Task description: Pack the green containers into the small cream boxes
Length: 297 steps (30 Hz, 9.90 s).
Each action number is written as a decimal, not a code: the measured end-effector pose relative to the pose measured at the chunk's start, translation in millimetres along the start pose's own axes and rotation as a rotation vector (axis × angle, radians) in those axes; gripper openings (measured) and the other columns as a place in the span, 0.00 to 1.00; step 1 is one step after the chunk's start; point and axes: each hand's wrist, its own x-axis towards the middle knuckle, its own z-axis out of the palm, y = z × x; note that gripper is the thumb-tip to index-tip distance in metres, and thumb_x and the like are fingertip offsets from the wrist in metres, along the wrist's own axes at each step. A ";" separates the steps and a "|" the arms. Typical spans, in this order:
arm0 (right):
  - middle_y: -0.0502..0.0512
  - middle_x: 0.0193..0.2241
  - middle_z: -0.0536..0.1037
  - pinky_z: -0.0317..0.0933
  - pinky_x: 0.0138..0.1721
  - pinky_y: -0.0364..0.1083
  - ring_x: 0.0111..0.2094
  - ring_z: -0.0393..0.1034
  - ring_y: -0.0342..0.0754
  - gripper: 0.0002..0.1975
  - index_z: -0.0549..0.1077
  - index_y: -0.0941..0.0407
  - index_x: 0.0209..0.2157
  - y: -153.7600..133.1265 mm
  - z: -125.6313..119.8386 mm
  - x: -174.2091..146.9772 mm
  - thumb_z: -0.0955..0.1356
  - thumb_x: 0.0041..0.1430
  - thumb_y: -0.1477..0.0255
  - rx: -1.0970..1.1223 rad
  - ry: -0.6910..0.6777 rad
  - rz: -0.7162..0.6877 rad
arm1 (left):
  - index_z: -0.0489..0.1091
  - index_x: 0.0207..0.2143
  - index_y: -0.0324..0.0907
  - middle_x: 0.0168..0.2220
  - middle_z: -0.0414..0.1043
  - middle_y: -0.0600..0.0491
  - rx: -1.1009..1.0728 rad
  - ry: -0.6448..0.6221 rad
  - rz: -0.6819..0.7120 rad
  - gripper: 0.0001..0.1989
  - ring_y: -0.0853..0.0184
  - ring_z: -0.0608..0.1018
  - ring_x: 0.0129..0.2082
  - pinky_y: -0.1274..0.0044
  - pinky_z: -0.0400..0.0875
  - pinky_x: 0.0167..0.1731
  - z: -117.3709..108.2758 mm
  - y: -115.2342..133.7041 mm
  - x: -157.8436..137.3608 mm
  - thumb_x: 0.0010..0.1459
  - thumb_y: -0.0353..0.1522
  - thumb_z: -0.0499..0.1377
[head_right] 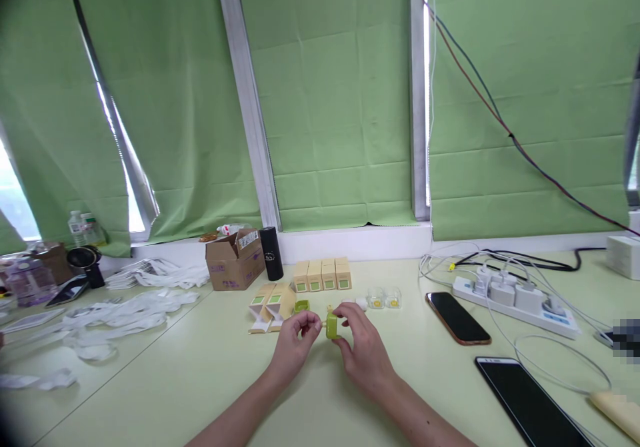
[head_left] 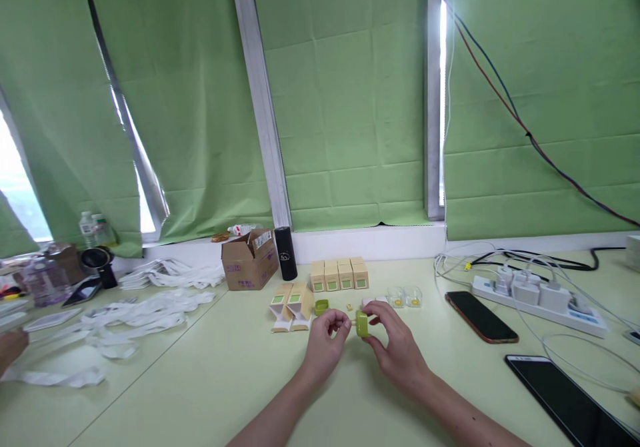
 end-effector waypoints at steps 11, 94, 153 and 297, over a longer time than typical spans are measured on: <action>0.60 0.52 0.73 0.76 0.44 0.56 0.50 0.72 0.56 0.22 0.66 0.50 0.55 2.6 0.7 -0.1 0.65 0.60 0.80 0.006 -0.001 0.002 | 0.69 0.29 0.40 0.27 0.69 0.54 -0.007 0.009 -0.009 0.14 0.67 0.68 0.28 0.75 0.62 0.31 -2.6 -4.7 1.0 0.60 0.41 0.60; 0.66 0.55 0.75 0.73 0.55 0.58 0.58 0.71 0.57 0.20 0.66 0.54 0.59 -10.2 -6.4 3.5 0.62 0.68 0.80 -0.194 0.043 -0.286 | 0.71 0.58 0.48 0.53 0.75 0.44 0.247 -0.003 0.445 0.19 0.52 0.69 0.56 0.56 0.69 0.56 -4.3 -4.8 -9.7 0.66 0.32 0.59; 0.62 0.52 0.76 0.57 0.54 0.56 0.56 0.62 0.63 0.18 0.79 0.53 0.47 57.3 -28.2 24.6 0.68 0.56 0.80 -0.726 -0.074 0.230 | 0.74 0.53 0.42 0.55 0.75 0.40 -0.514 -0.074 -0.115 0.31 0.54 0.78 0.50 0.65 0.69 0.53 -7.0 -23.2 11.3 0.47 0.41 0.74; 0.64 0.57 0.77 0.75 0.37 0.45 0.44 0.81 0.51 0.24 0.67 0.55 0.60 -3.0 -2.1 0.6 0.60 0.64 0.82 -0.410 -0.072 -0.233 | 0.77 0.47 0.37 0.29 0.74 0.53 -0.489 -0.136 -0.245 0.24 0.75 0.68 0.23 0.79 0.63 0.25 18.3 15.0 -0.2 0.52 0.43 0.70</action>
